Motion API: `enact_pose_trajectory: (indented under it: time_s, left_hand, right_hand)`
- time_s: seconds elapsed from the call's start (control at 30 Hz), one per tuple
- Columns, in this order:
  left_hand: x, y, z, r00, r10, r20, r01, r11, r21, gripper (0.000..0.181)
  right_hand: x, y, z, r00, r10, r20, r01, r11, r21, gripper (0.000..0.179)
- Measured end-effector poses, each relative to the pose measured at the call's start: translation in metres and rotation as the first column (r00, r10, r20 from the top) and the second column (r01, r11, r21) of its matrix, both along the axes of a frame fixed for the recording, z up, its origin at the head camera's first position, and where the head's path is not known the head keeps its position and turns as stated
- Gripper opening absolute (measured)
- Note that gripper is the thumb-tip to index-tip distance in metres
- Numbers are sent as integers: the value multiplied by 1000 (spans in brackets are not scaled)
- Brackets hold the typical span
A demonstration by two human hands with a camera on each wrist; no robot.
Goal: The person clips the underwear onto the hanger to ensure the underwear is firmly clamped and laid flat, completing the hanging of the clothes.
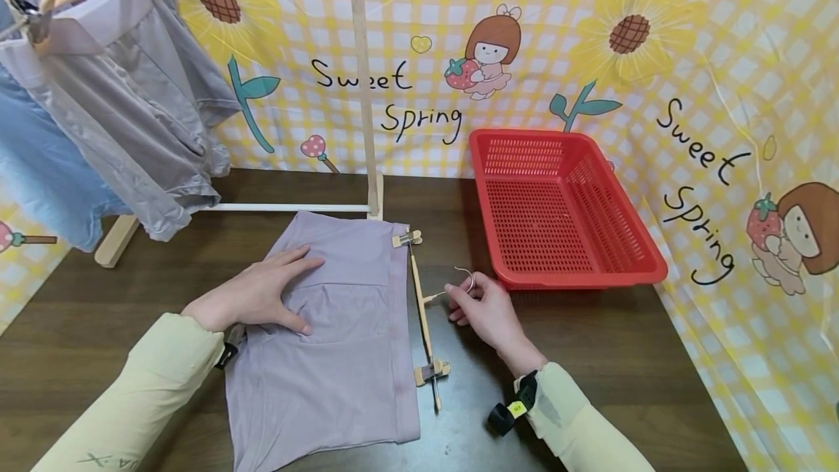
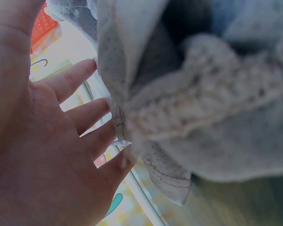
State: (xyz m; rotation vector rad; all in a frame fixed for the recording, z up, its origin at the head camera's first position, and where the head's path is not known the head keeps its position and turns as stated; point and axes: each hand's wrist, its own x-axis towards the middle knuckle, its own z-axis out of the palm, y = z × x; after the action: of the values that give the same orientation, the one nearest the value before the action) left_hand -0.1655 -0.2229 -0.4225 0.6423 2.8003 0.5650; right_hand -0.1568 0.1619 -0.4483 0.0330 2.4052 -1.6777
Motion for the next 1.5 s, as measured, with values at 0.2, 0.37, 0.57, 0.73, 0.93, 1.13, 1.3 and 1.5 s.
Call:
enact_pose_trajectory:
  time_s: [0.2,0.37,0.57,0.73,0.93,1.13,1.3,1.5]
  left_hand:
    - [-1,0,1,1000,-1,3,1,1000,-9,110]
    - [-2,0,0,1000,3,11,-3,1000,-12,110]
    - [-1,1,1,1000,5,13,-5,1000,-16,110]
    - [-1,1,4,1000,9,11,-9,1000,-25,110]
    - [-5,8,10,1000,14,-6,-15,999,-35,106]
    - [-23,33,22,991,11,-134,-6,999,40,89]
    - [-42,58,32,987,-8,-157,24,994,104,70]
    - [-69,92,28,994,-13,-105,32,983,179,50]
  right_hand:
    - [2,14,8,994,97,-44,-76,937,340,35]
    - [2,19,13,992,130,-6,-115,898,425,39]
    - [0,22,11,981,191,9,-167,830,532,42]
    - [-3,22,11,967,250,-43,-176,785,594,40]
    - [-9,9,20,970,222,-99,-143,851,505,31]
    - [-22,-14,32,966,213,-146,-139,905,401,23]
    - [-40,-34,33,964,175,-198,-94,928,360,27]
    - [-63,-49,21,985,99,-142,-46,940,339,39]
